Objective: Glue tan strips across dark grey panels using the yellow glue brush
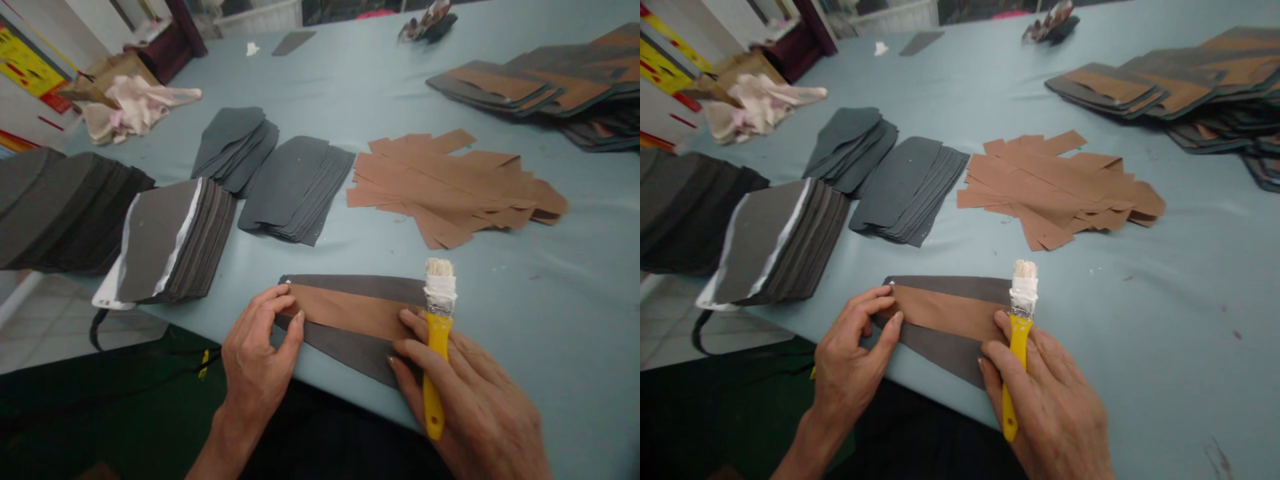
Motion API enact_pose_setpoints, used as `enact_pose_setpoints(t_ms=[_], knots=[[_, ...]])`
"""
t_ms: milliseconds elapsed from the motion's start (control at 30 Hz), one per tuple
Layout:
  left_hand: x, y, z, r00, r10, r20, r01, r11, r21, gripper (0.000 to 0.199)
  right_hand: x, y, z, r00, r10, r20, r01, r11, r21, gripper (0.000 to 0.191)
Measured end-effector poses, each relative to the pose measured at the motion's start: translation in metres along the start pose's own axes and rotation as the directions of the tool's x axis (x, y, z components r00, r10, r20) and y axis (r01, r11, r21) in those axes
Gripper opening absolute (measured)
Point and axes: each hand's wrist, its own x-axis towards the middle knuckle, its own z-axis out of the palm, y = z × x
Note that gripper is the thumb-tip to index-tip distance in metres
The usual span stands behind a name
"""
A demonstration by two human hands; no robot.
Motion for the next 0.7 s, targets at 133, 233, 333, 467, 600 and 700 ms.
enact_pose_setpoints(t_ms=[133, 233, 333, 467, 600, 700], knots=[[0.0031, 0.0001, -0.0018, 1.000, -0.001, 0.016, 0.001, 1.000, -0.005, 0.008, 0.0008, -0.0007, -0.0003, 1.000, 0.009, 0.006, -0.009, 1.000, 0.013, 0.008], [0.0053, -0.0002, -0.0023, 1.000, 0.008, 0.019, -0.008, 1.000, 0.003, 0.008, 0.0024, -0.0005, -0.0003, 1.000, 0.009, 0.018, -0.009, 1.000, 0.020, 0.008], [0.0073, -0.0005, -0.0025, 1.000, 0.010, 0.021, -0.010, 1.000, 0.004, 0.011, 0.0027, -0.0003, -0.0002, 1.000, 0.016, 0.026, -0.016, 1.000, 0.010, 0.008], [0.0088, -0.0010, -0.0021, 1.000, 0.020, 0.018, -0.020, 1.000, 0.017, 0.013, 0.0029, -0.0006, -0.0005, 0.998, 0.027, 0.048, -0.028, 1.000, 0.004, 0.008], [0.0095, -0.0022, -0.0018, 0.999, 0.034, 0.013, -0.035, 0.999, 0.042, 0.017, 0.0045, -0.0009, -0.0011, 0.999, 0.018, 0.048, -0.016, 0.999, -0.029, 0.008], [0.0097, -0.0039, -0.0020, 0.999, 0.050, 0.007, -0.050, 0.997, 0.057, 0.018, 0.0051, -0.0012, -0.0015, 0.998, 0.027, 0.056, -0.025, 0.999, -0.037, 0.007]])
